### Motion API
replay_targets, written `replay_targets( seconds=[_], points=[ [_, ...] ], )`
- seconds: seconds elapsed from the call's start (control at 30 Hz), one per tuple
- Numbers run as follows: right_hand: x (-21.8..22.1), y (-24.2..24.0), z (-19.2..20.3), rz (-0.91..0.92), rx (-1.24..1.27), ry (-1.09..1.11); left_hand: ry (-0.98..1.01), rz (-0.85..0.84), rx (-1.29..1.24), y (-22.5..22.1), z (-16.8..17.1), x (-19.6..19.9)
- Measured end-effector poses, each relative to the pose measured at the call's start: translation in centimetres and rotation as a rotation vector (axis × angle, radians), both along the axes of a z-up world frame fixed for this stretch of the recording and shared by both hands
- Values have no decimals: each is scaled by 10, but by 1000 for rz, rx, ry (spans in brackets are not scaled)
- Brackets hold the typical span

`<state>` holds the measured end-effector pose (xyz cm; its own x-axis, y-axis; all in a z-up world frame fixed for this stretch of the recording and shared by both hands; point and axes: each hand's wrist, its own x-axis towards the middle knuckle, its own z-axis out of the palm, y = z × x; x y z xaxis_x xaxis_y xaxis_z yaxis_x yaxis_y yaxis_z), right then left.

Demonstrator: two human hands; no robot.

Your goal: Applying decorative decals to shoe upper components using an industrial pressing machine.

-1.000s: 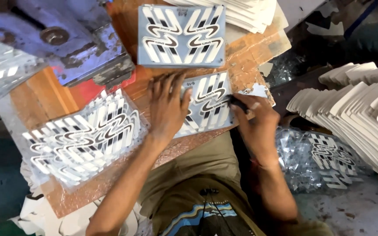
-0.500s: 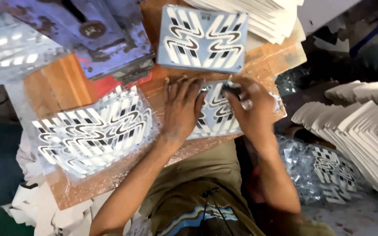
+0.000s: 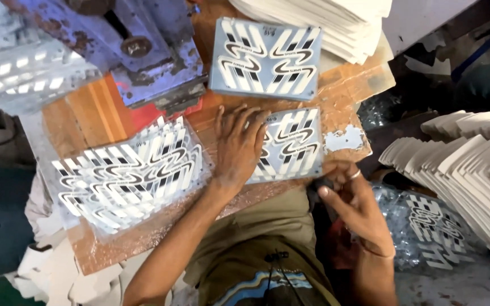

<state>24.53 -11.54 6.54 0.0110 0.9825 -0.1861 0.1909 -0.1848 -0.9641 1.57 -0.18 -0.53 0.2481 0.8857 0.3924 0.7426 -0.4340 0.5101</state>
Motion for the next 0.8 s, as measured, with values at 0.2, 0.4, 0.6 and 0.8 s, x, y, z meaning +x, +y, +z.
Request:
replay_targets(
  seconds=[0.2,0.4,0.6,0.8],
  points=[
    [52,-26,-77,-99,-247,418,0,28,21,1,-9,2],
    [37,-11,-42,-96,-170,487,9,13,-1,0,-5,1],
    [37,-19,-63,-156,-53,5,99,17,-48,6,-22,2],
    [22,-19,-42,-270,99,12,83,28,-5,2,-15,2]
  ],
)
